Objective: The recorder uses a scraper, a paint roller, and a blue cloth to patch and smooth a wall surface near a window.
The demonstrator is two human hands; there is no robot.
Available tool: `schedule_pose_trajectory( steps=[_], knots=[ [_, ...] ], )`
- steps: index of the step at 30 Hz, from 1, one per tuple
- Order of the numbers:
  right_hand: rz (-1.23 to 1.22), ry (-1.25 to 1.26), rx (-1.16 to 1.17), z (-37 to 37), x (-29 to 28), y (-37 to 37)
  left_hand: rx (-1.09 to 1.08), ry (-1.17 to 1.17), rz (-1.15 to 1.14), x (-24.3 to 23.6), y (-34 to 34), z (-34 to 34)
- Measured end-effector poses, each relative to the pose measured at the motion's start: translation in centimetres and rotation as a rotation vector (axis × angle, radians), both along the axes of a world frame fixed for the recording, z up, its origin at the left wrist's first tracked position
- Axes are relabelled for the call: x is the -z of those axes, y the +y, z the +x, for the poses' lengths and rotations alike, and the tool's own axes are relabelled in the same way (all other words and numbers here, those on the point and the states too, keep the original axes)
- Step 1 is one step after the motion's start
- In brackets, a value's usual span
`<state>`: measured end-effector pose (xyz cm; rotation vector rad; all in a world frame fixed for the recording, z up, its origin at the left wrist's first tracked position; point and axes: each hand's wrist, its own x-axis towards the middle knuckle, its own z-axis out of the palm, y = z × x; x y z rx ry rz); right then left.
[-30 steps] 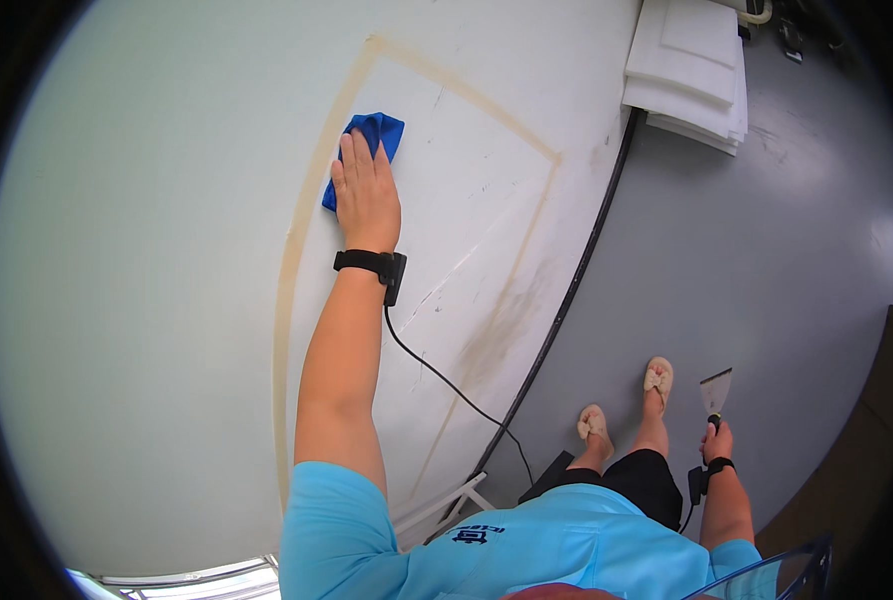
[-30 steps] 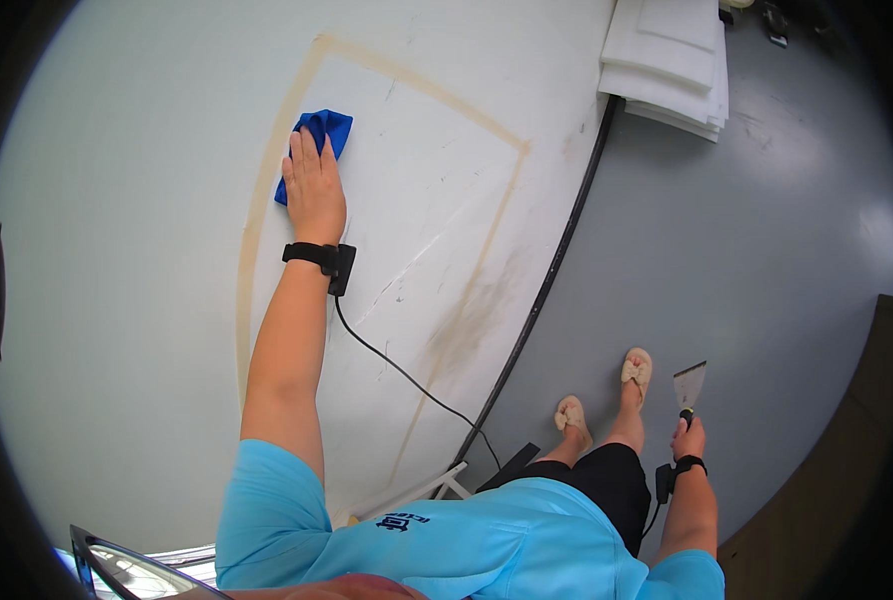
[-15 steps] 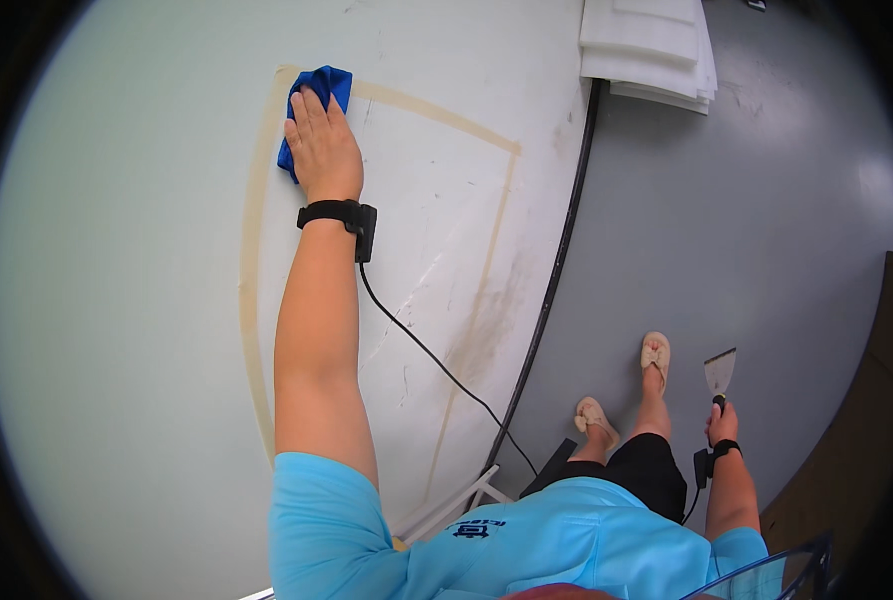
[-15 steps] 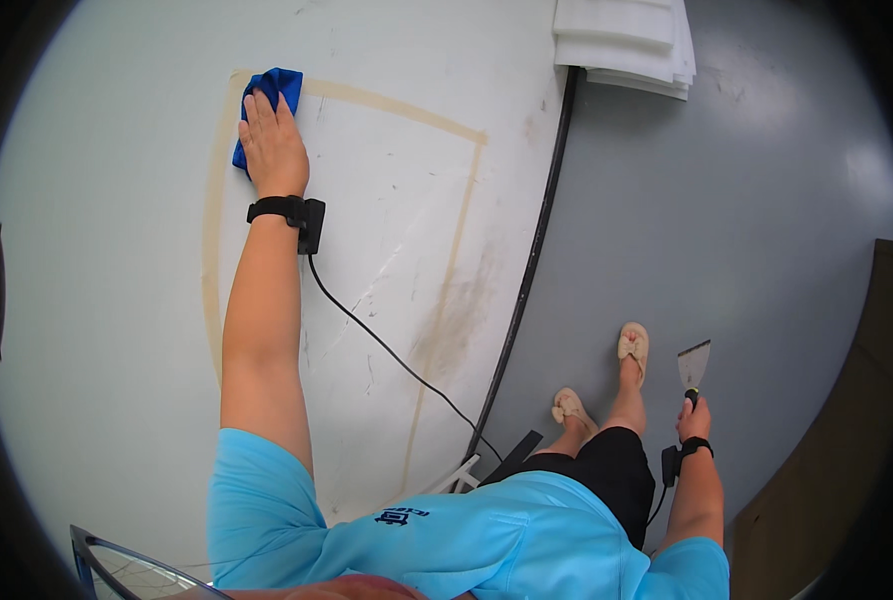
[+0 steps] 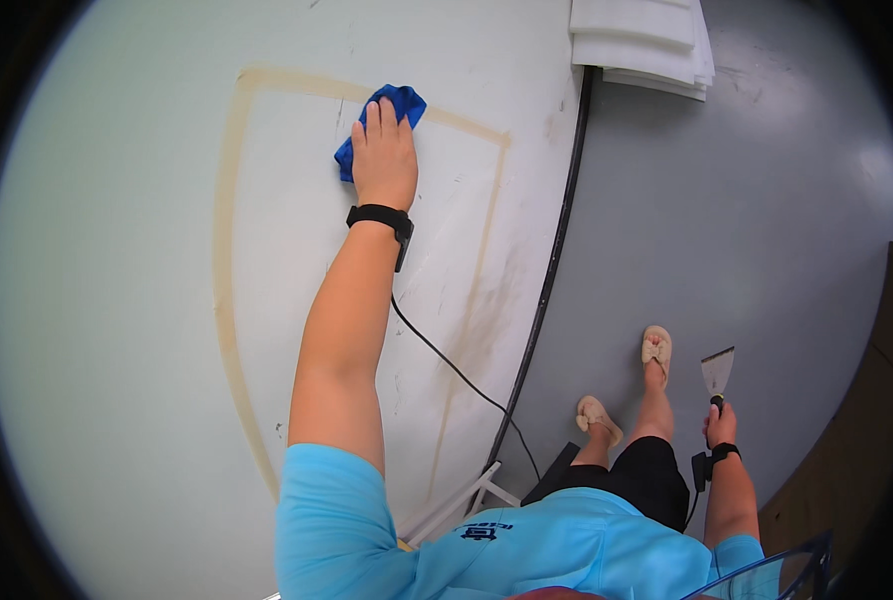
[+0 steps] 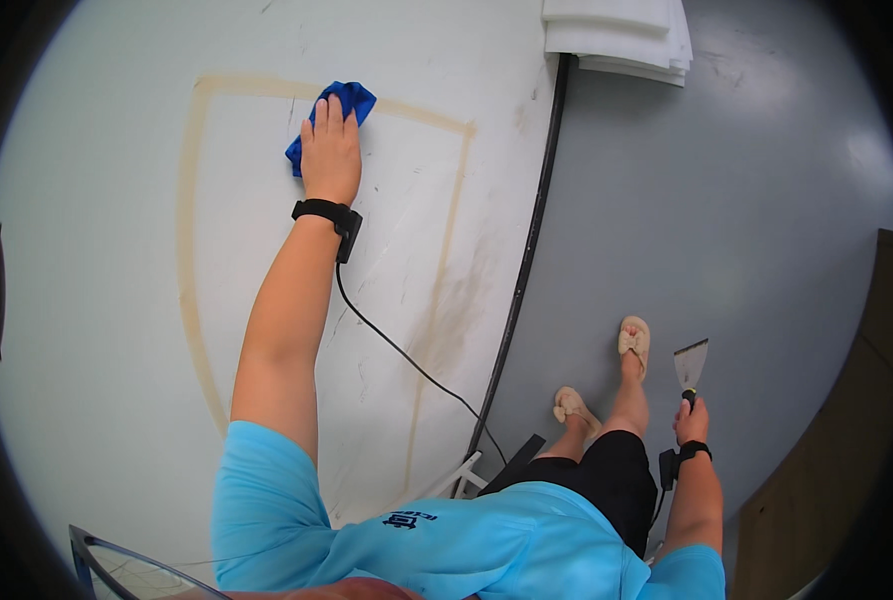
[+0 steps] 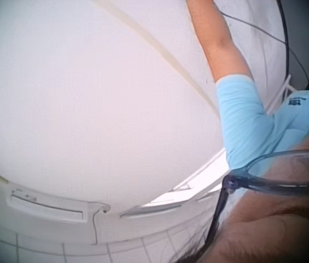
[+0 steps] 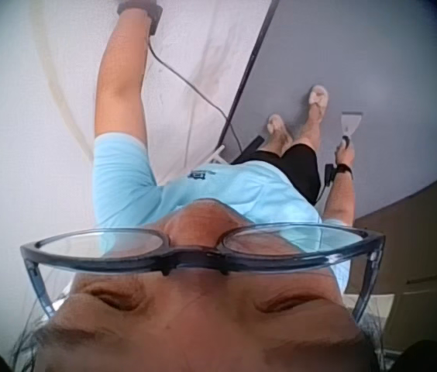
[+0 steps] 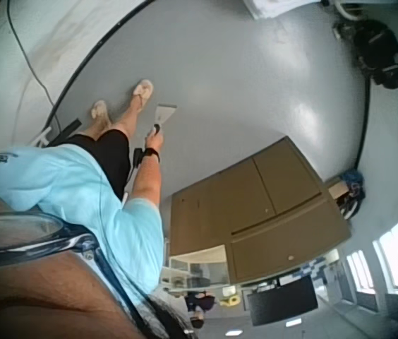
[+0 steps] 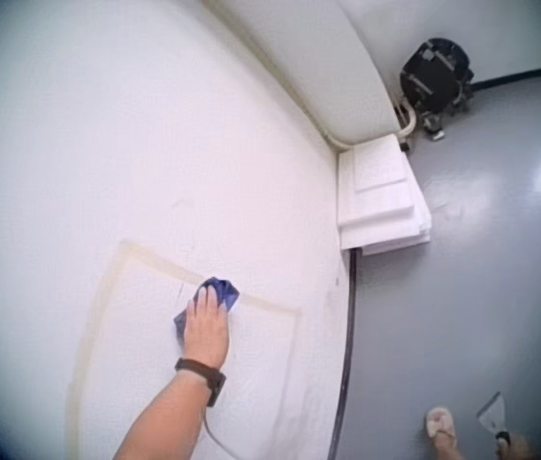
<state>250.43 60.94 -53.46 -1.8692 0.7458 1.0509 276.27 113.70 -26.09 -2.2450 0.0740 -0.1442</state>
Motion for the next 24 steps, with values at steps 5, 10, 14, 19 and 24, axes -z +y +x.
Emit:
schedule_pose_trajectory(
  steps=[5,10,14,19,24],
  knots=[
    [-0.051,-0.014,-0.075,-0.2,0.2,0.1,-0.147,0.160,-0.018,5.7,2.4,-1.8],
    [-0.059,0.004,0.063,-0.9,0.9,-0.5,-0.084,0.203,-0.094,9.3,4.2,-2.4],
    [-0.105,0.017,-0.047,0.0,-0.7,0.2,-0.159,0.296,-0.122,11.5,5.2,-3.3],
    [-0.051,0.022,-0.042,-0.4,-0.1,-0.2,-0.105,0.295,-0.078,13.7,4.6,-2.8],
    [-0.025,0.071,-0.007,-0.6,0.2,-0.3,-0.146,0.383,-0.092,15.7,3.7,-3.5]
  ],
)
